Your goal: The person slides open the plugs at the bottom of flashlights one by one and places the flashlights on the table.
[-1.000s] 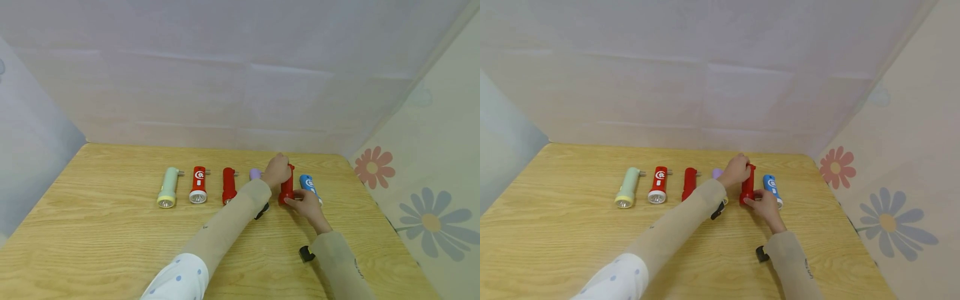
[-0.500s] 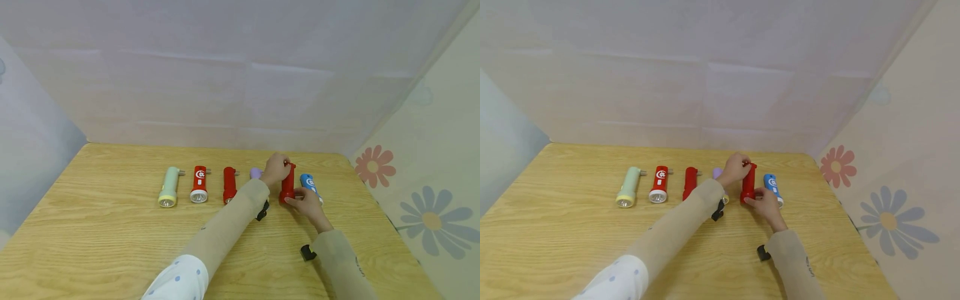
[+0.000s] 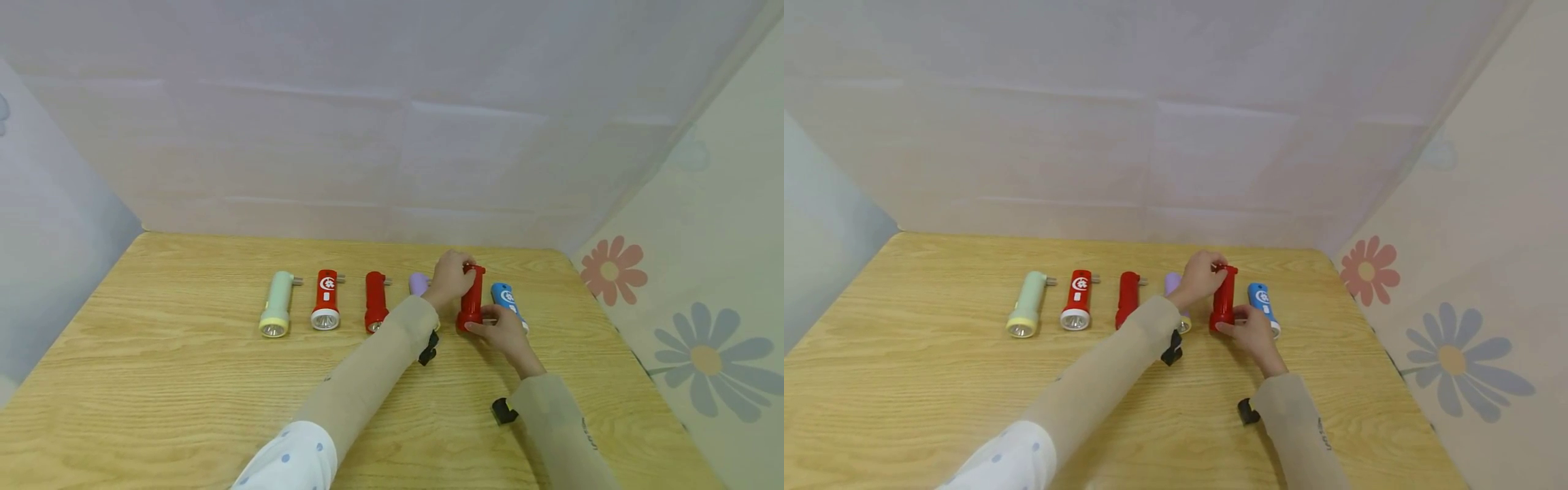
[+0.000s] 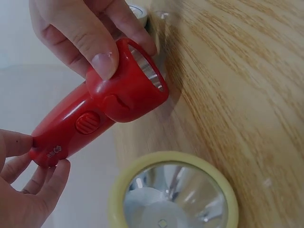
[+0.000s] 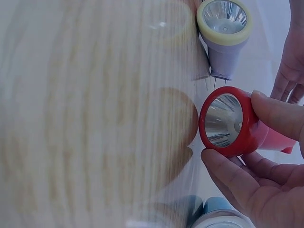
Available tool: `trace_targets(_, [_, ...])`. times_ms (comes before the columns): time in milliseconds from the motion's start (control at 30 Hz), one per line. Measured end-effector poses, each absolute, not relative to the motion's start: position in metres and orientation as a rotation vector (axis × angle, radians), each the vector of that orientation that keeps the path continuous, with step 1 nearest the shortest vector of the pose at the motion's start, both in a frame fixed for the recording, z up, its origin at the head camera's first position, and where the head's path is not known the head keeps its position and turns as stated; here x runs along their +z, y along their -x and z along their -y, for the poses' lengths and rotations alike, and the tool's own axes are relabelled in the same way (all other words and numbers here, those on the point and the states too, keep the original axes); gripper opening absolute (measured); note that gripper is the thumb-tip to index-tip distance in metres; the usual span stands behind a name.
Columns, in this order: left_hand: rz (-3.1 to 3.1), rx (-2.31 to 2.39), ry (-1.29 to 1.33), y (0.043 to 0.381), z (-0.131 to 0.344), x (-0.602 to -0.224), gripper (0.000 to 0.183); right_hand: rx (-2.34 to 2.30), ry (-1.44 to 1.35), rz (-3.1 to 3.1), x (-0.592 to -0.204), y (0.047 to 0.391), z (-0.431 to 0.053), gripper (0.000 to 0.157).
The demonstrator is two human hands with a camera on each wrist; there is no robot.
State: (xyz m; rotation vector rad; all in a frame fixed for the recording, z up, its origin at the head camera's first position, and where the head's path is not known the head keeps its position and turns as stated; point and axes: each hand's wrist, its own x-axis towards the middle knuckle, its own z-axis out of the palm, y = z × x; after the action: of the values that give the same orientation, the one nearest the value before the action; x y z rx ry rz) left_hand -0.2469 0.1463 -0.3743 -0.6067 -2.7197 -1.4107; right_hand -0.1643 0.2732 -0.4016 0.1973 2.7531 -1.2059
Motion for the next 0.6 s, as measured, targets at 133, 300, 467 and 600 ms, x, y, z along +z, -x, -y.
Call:
trace_targets(133, [2.683,-1.484,0.614,0.2453,-0.1454,-0.3748,0.019,-1.208,-0.184,-2.754,-0.4026,0.1653,-0.2735,0.046])
trace_targets(300, [2.672,-1.547,0.606,0.2425,-0.1456,-0.3745,0.020,-1.211,-0.154,-2.750,-0.4027,0.1656,-0.2743,0.047])
trace_targets(467, [2.659,-1.524,0.637,0.2388,-0.1448,-0.3717,0.020,-1.207,-0.115,-2.752,-0.4027,0.1665,-0.2753,0.044])
trace_targets(600, [2.632,-1.529,0.653,0.2370,-0.1449,-0.3726,0.019,-1.194,-0.114,-2.745,-0.4026,0.1685,-0.2762,0.045])
